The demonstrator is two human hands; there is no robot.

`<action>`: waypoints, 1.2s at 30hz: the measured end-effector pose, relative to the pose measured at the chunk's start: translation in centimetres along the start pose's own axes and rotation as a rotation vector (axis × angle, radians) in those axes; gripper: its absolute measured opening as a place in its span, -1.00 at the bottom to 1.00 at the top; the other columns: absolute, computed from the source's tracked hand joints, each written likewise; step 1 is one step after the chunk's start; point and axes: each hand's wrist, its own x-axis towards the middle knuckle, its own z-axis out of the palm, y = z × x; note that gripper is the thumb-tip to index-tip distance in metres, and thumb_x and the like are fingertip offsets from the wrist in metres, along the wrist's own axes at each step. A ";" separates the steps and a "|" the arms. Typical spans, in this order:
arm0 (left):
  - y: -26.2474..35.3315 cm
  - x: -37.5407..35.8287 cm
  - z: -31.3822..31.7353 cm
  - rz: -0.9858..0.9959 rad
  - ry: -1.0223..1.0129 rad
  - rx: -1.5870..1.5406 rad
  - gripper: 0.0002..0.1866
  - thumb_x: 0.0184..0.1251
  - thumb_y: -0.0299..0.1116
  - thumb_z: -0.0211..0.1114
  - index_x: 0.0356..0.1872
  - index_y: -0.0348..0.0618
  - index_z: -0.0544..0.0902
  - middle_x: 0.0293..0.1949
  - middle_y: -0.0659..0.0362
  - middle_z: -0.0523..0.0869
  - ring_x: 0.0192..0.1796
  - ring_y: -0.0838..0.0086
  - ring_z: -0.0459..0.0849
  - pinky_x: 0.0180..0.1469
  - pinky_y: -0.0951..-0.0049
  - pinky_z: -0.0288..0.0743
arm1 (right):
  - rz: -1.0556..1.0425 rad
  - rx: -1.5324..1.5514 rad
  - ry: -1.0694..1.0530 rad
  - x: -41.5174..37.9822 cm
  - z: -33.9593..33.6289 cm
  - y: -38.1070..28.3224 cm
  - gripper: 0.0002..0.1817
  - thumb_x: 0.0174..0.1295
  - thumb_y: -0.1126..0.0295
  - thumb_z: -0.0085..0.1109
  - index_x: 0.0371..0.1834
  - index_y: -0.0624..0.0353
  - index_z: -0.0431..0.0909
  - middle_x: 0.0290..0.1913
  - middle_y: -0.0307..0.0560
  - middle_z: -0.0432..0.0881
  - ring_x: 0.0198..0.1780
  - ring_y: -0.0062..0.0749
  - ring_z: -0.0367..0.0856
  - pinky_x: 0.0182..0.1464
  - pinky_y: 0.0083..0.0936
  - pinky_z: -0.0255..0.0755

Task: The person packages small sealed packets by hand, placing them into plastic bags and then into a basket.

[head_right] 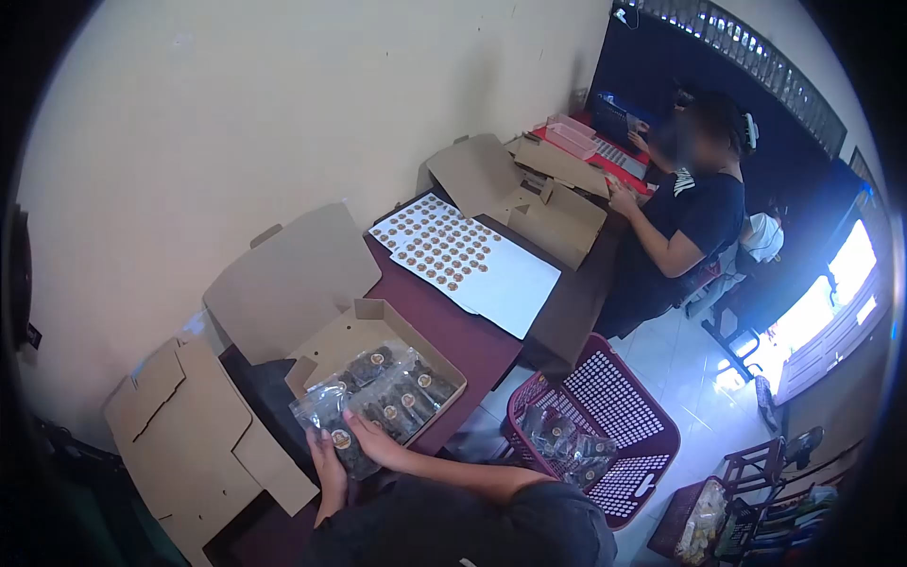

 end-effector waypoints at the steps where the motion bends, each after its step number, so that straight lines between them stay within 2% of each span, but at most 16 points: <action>1: 0.3 0.2 0.3 -0.001 0.044 -0.007 -0.52 0.45 -0.21 -0.03 0.23 -0.32 0.20 0.12 0.05 0.38 0.16 0.40 0.36 0.20 0.44 0.21 | -0.030 -0.022 0.014 -0.3 0.3 -1.0 -0.35 0.37 0.00 -0.17 0.29 0.36 0.16 0.18 -0.02 0.37 0.23 -0.45 0.25 0.28 -0.59 0.07; 3: 0.7 0.4 0.2 -0.006 0.009 -0.119 -0.49 0.41 -0.26 0.04 0.25 -0.30 0.16 0.13 0.05 0.37 0.15 0.40 0.36 0.20 0.43 0.22 | -0.027 -0.136 -0.007 -0.6 0.4 -2.1 -0.35 0.38 -0.01 -0.19 0.28 0.36 0.18 0.16 -0.03 0.38 0.21 -0.46 0.27 0.28 -0.58 0.08; 5: 0.4 0.4 -0.1 0.057 -0.098 0.034 -0.45 0.38 -0.29 0.08 0.28 -0.28 0.11 0.15 0.04 0.35 0.17 0.39 0.35 0.21 0.42 0.21 | 0.037 -0.155 -0.108 -0.3 0.3 -2.2 -0.37 0.38 -0.01 -0.18 0.26 0.35 0.21 0.14 -0.04 0.40 0.18 -0.46 0.29 0.27 -0.58 0.10; 6: 0.5 0.5 -0.3 0.035 -0.106 0.069 -0.39 0.36 -0.32 0.12 0.31 -0.26 0.06 0.17 0.03 0.33 0.19 0.38 0.34 0.23 0.40 0.19 | 0.040 -0.118 -0.082 -0.1 0.3 -1.8 -0.37 0.38 -0.01 -0.20 0.24 0.36 0.22 0.12 -0.04 0.41 0.16 -0.46 0.30 0.26 -0.57 0.11; 11: 0.9 0.4 -0.1 0.037 -0.106 0.015 -0.38 0.38 -0.32 0.07 0.35 -0.26 0.01 0.24 0.02 0.27 0.26 0.35 0.26 0.28 0.39 0.11 | -0.044 -0.073 0.041 1.1 0.0 0.3 -0.36 0.39 -0.01 -0.23 0.25 0.40 0.19 0.15 0.01 0.39 0.19 -0.44 0.28 0.28 -0.57 0.08; 13: 1.2 0.3 -0.2 -0.023 -0.061 -0.101 -0.40 0.39 -0.28 0.04 0.32 -0.34 0.03 0.25 -0.02 0.25 0.25 0.32 0.27 0.28 0.39 0.10 | -0.040 -0.148 -0.035 0.4 0.7 -2.0 -0.36 0.39 0.00 -0.21 0.27 0.39 0.18 0.17 0.02 0.38 0.21 -0.44 0.27 0.29 -0.56 0.07; 14: 0.2 0.5 -0.8 -0.025 -0.044 0.005 -0.42 0.41 -0.27 0.01 0.32 -0.34 0.04 0.25 -0.01 0.25 0.26 0.32 0.27 0.28 0.39 0.10 | -0.020 -0.156 -0.073 0.6 0.6 -1.6 -0.39 0.38 0.05 -0.15 0.27 0.36 0.18 0.16 0.01 0.39 0.20 -0.43 0.28 0.28 -0.53 0.09; 18: -0.6 1.1 -1.4 0.042 -0.117 0.004 -0.45 0.42 -0.30 0.00 0.32 -0.26 0.07 0.21 0.07 0.31 0.23 0.39 0.29 0.26 0.41 0.12 | -0.063 -0.144 -0.106 0.7 0.5 -1.2 -0.44 0.36 0.10 -0.08 0.26 0.31 0.21 0.13 -0.02 0.43 0.17 -0.43 0.32 0.26 -0.51 0.13; 20: -0.1 0.9 -1.1 0.025 -0.094 0.027 -0.44 0.40 -0.30 0.03 0.30 -0.34 0.09 0.24 -0.02 0.28 0.24 0.34 0.27 0.28 0.40 0.11 | -0.066 -0.118 -0.123 1.0 0.2 -0.1 -0.47 0.35 0.13 -0.05 0.23 0.28 0.23 0.08 -0.06 0.47 0.12 -0.45 0.36 0.23 -0.49 0.17; 27: 1.1 0.4 -0.5 0.035 -0.053 0.037 -0.47 0.41 -0.29 0.02 0.28 -0.34 0.13 0.22 0.01 0.29 0.24 0.36 0.28 0.27 0.41 0.11 | -0.096 -0.168 -0.148 0.2 0.9 -2.7 -0.48 0.36 0.07 -0.08 0.18 0.28 0.31 0.02 -0.07 0.50 0.09 -0.47 0.38 0.19 -0.52 0.21; 29: 0.5 0.2 -0.2 -0.004 0.096 0.007 -0.47 0.43 -0.26 0.00 0.29 -0.31 0.13 0.19 0.05 0.32 0.21 0.39 0.31 0.25 0.43 0.15 | 0.040 -0.229 -0.098 0.6 0.6 -2.5 -0.41 0.36 -0.01 -0.13 0.21 0.29 0.30 0.03 -0.06 0.50 0.09 -0.45 0.38 0.19 -0.55 0.20; 30: -0.1 0.3 -0.5 -0.002 0.096 0.005 -0.47 0.43 -0.26 0.00 0.29 -0.31 0.13 0.19 0.05 0.32 0.21 0.39 0.31 0.25 0.43 0.15 | 0.038 -0.230 -0.098 0.7 0.5 -2.3 -0.41 0.36 -0.01 -0.13 0.21 0.29 0.30 0.03 -0.06 0.50 0.09 -0.45 0.38 0.19 -0.55 0.20; 32: -1.5 0.5 -1.6 -0.090 0.104 -0.248 -0.47 0.44 -0.24 -0.02 0.29 -0.32 0.12 0.19 0.04 0.33 0.21 0.39 0.30 0.25 0.43 0.14 | 0.167 0.140 -0.180 0.8 0.3 -1.8 -0.35 0.36 -0.05 -0.16 0.27 0.32 0.23 0.05 -0.07 0.48 0.08 -0.45 0.38 0.19 -0.57 0.19; 33: -1.4 0.5 -1.6 -0.090 0.104 -0.247 -0.47 0.44 -0.24 -0.02 0.29 -0.32 0.12 0.19 0.04 0.33 0.21 0.39 0.30 0.25 0.43 0.14 | 0.167 0.141 -0.180 0.5 0.4 -2.5 -0.35 0.36 -0.05 -0.16 0.27 0.32 0.23 0.05 -0.07 0.48 0.08 -0.45 0.38 0.19 -0.57 0.19; 35: -0.4 0.6 -1.1 0.025 0.031 -0.163 -0.46 0.43 -0.23 -0.01 0.29 -0.33 0.13 0.19 0.04 0.33 0.22 0.39 0.29 0.26 0.43 0.13 | 0.050 -0.144 -0.196 -0.2 0.7 -4.7 -0.35 0.36 -0.04 -0.15 0.27 0.33 0.21 0.06 -0.09 0.47 0.06 -0.50 0.38 0.15 -0.58 0.23; 36: 0.6 0.5 -0.6 0.048 -0.016 -0.083 -0.45 0.43 -0.23 0.00 0.29 -0.34 0.12 0.19 0.05 0.33 0.22 0.40 0.29 0.27 0.42 0.12 | -0.039 -0.190 -0.217 -0.1 0.7 -4.4 -0.36 0.36 -0.03 -0.14 0.27 0.32 0.21 0.08 -0.09 0.44 0.07 -0.54 0.35 0.13 -0.61 0.24</action>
